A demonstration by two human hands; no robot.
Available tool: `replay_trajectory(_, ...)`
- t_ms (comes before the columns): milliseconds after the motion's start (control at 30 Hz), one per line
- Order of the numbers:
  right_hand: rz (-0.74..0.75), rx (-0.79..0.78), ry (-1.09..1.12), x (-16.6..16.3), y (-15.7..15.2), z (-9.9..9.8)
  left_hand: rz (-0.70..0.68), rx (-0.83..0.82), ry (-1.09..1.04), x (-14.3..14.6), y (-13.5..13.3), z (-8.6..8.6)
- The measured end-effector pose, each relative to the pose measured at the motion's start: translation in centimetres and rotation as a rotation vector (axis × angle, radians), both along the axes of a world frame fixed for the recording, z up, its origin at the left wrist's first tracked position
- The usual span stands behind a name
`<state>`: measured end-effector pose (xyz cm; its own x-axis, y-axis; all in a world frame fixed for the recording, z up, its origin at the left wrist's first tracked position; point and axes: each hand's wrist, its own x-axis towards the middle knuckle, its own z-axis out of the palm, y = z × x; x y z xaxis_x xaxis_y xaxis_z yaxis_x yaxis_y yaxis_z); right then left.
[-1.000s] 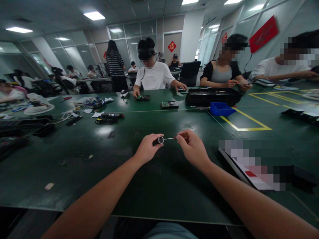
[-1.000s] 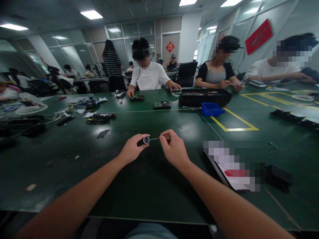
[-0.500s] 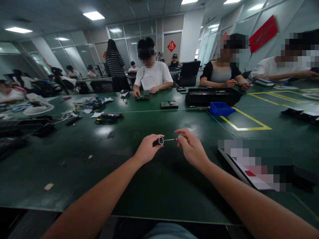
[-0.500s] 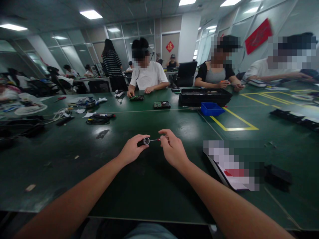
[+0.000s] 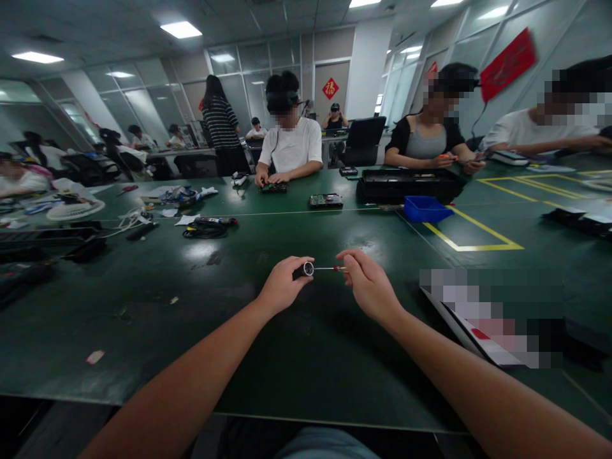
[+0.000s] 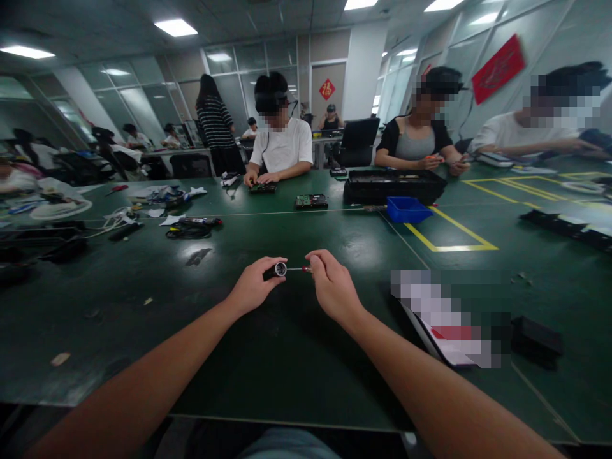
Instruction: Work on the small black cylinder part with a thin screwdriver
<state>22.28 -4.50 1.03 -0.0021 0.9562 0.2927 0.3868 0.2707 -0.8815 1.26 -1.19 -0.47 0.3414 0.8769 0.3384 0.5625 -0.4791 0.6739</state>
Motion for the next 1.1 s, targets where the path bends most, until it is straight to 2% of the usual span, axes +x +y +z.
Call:
replay_trajectory(233, -0.014, 0.014, 0.238, -0.3, 0.5, -0.3, 0.011, -0.022, -0.014, 0.1, -0.1, 0.0)
replay_trajectory(333, -0.014, -0.025, 0.425, -0.6, 0.8, -0.6, 0.0, -0.018, -0.044, 0.3, -0.1, 0.0)
replay_trajectory(433, -0.029, -0.07, 0.626, -0.8, 1.2, -0.9, -0.053, 0.021, -0.077, 0.3, 0.1, 0.1)
replay_trajectory(533, -0.036, -0.134, 0.737, -0.6, 1.6, -1.1, -0.117, 0.081, -0.075, 0.2, 0.3, 0.3)
replay_trajectory(633, -0.067, -0.173, 0.696, -0.2, 1.9, -1.3, -0.131, 0.09, -0.001, 0.0, 0.5, 0.2)
replay_trajectory(833, -0.176, -0.049, 0.532, -0.1, 1.7, -1.6, -0.112, 0.022, 0.091, 0.1, 0.5, 0.0)
replay_trajectory(1100, -0.121, -0.006, 0.402, -0.4, 1.1, -0.9, -0.09, 0.015, 0.094, 0.2, 0.3, 0.3)
